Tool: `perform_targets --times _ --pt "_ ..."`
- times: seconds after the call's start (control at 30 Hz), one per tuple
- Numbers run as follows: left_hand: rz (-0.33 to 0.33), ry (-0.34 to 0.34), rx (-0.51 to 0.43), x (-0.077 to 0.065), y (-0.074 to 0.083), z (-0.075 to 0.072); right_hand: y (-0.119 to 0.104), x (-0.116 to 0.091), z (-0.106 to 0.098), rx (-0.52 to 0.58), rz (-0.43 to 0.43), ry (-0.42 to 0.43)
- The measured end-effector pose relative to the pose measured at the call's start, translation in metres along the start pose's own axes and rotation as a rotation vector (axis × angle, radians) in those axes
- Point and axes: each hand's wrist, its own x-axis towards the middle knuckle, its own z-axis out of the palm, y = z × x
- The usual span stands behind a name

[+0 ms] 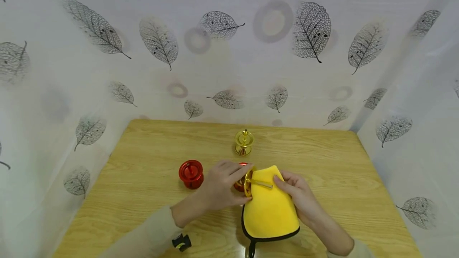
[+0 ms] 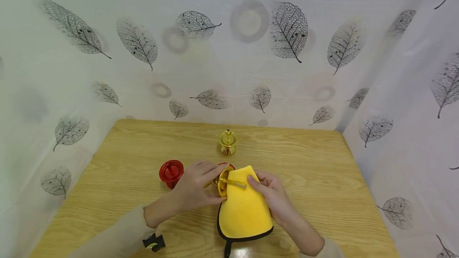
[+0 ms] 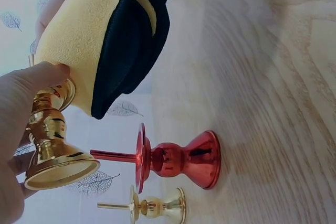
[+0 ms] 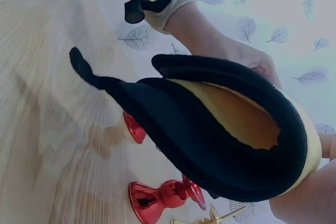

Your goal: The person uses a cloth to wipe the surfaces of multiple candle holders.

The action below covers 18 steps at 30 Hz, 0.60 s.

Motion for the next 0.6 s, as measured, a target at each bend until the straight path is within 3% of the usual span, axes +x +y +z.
perform_targets --times 0.17,0.37,0.5,0.6 --pt "-0.009 -0.039 -0.003 0.0 0.001 -0.002 -0.001 -0.001 0.001 -0.007 -0.017 0.013" --pt "-0.007 -0.092 -0.003 0.001 0.001 -0.006 -0.006 -0.007 -0.002 -0.08 -0.128 0.038" --pt "-0.005 -0.105 0.001 0.0 -0.002 -0.008 -0.007 -0.01 -0.004 -0.184 -0.254 0.046" --pt "-0.008 -0.116 0.002 0.001 -0.003 -0.01 -0.004 -0.01 -0.001 -0.35 -0.413 0.03"
